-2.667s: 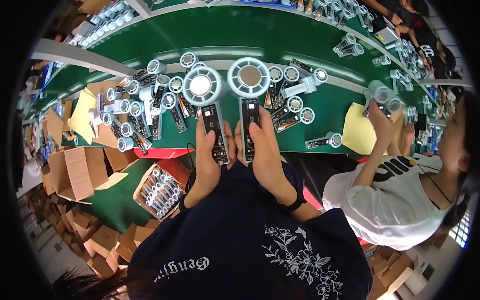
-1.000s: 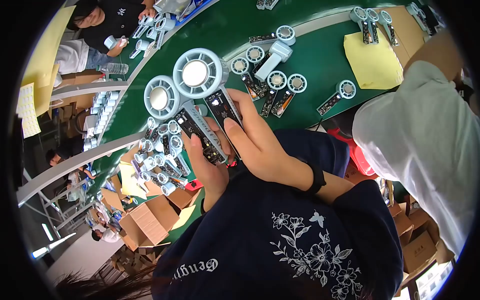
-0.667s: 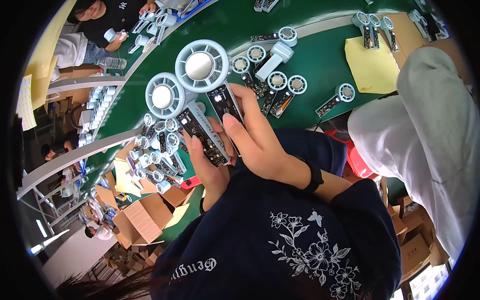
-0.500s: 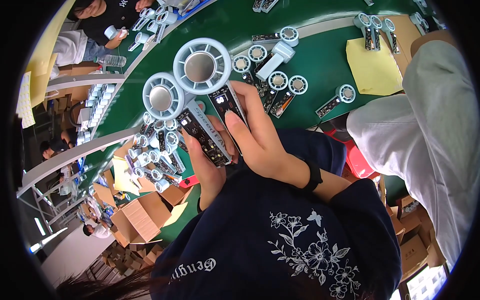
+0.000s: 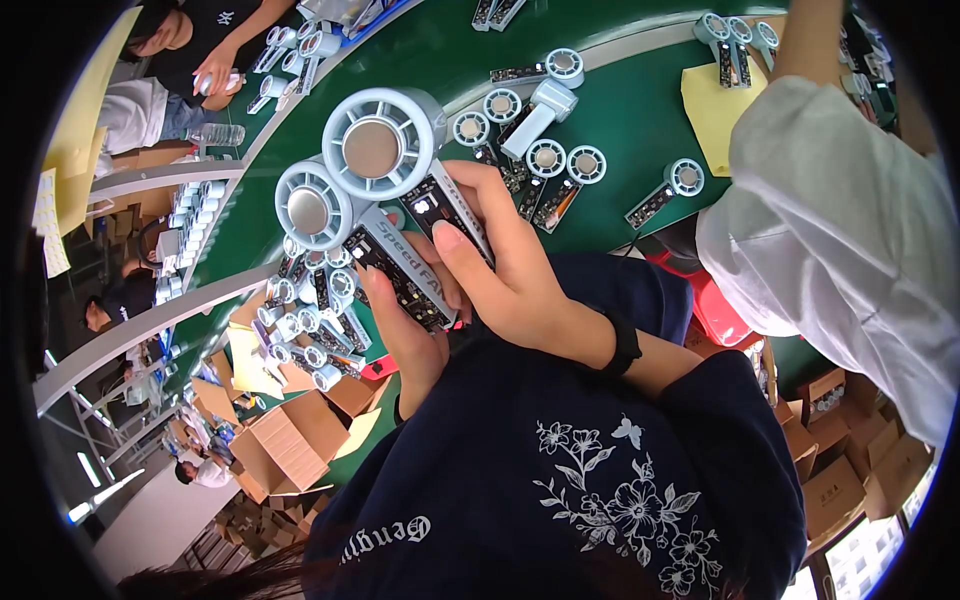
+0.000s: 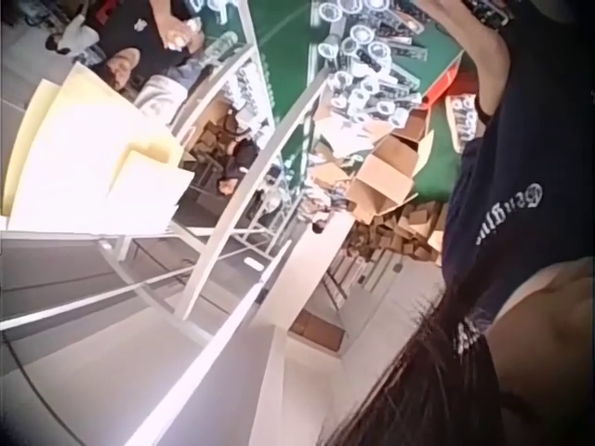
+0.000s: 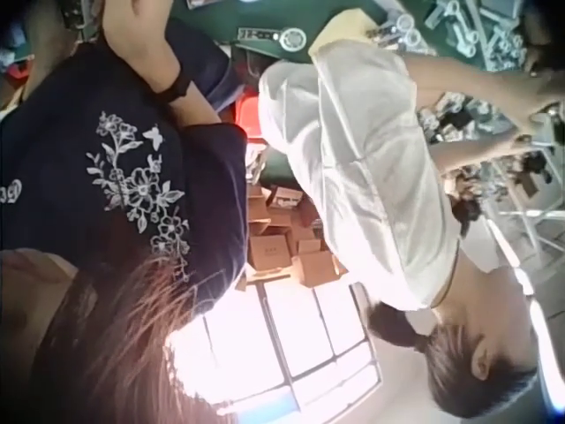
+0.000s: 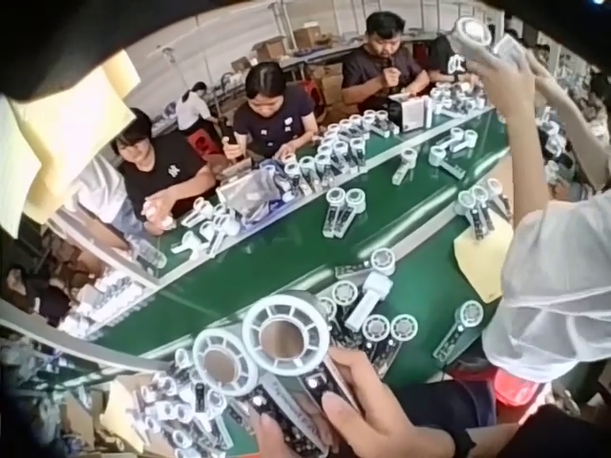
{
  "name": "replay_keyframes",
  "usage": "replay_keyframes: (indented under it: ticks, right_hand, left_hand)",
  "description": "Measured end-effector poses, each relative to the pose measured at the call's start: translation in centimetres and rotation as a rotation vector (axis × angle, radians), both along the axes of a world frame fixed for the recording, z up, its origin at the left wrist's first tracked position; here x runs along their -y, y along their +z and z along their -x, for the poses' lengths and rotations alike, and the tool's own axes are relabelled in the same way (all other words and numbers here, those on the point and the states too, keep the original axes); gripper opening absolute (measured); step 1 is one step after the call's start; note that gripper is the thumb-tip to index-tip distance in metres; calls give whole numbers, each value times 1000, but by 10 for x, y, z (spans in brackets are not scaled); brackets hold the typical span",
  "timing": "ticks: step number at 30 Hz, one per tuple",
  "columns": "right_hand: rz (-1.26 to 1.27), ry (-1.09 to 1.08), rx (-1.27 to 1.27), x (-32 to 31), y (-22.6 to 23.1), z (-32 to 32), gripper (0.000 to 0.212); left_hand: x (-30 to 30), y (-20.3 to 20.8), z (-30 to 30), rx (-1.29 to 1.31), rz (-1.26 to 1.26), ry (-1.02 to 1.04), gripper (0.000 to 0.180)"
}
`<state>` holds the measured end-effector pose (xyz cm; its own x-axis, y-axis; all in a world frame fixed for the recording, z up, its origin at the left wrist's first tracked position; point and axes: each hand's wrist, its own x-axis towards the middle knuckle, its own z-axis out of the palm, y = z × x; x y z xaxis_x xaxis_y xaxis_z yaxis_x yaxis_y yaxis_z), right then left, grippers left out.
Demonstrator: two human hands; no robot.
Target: Assembling and inspecting handheld electric fans on a conveyor belt production line.
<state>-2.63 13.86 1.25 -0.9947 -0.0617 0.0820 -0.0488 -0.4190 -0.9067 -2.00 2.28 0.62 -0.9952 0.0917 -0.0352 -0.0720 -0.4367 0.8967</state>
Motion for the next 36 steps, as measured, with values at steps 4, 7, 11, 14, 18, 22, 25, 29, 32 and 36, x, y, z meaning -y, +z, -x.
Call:
replay_keyframes:
  ticks: [4, 7, 11, 14, 18, 22, 25, 29, 32, 36]
  right_hand:
    - [50, 6, 13, 3, -5, -1, 41]
    - [56, -20, 31, 5, -6, -3, 40]
    - [135, 82, 94, 2, -1, -3, 41]
    - [81, 52, 52, 3, -4, -3, 40]
    - [-12, 43, -29, 0, -5, 1, 39]
    - [14, 63, 187, -6, 9, 0, 38]
    - [-128, -5, 45, -2, -6, 0, 38]
    - [-124, -81, -110, 2, -10, 1, 37]
    - [-88, -98, -190, 2, -12, 0, 36]
    - [-121, -98, -314, 1, -14, 0, 37]
  left_hand:
    - [-2, 2, 0, -24, 43, 16, 51]
    - [-4, 2, -2, -54, 126, 46, 51]
    - [-5, 3, -5, -30, 182, 50, 52]
    - [-8, 3, -3, -35, 95, 77, 54]
    - [-2, -12, -3, -69, -127, -3, 56]
    - [-2, -14, -2, 89, -81, -39, 55]
    - [-1, -11, -2, 89, -99, -29, 54]
    - [6, -20, -4, 29, -85, -22, 53]
    - [6, -22, -5, -52, -71, -12, 51]
    - [-5, -11, -4, -183, 13, 75, 49]
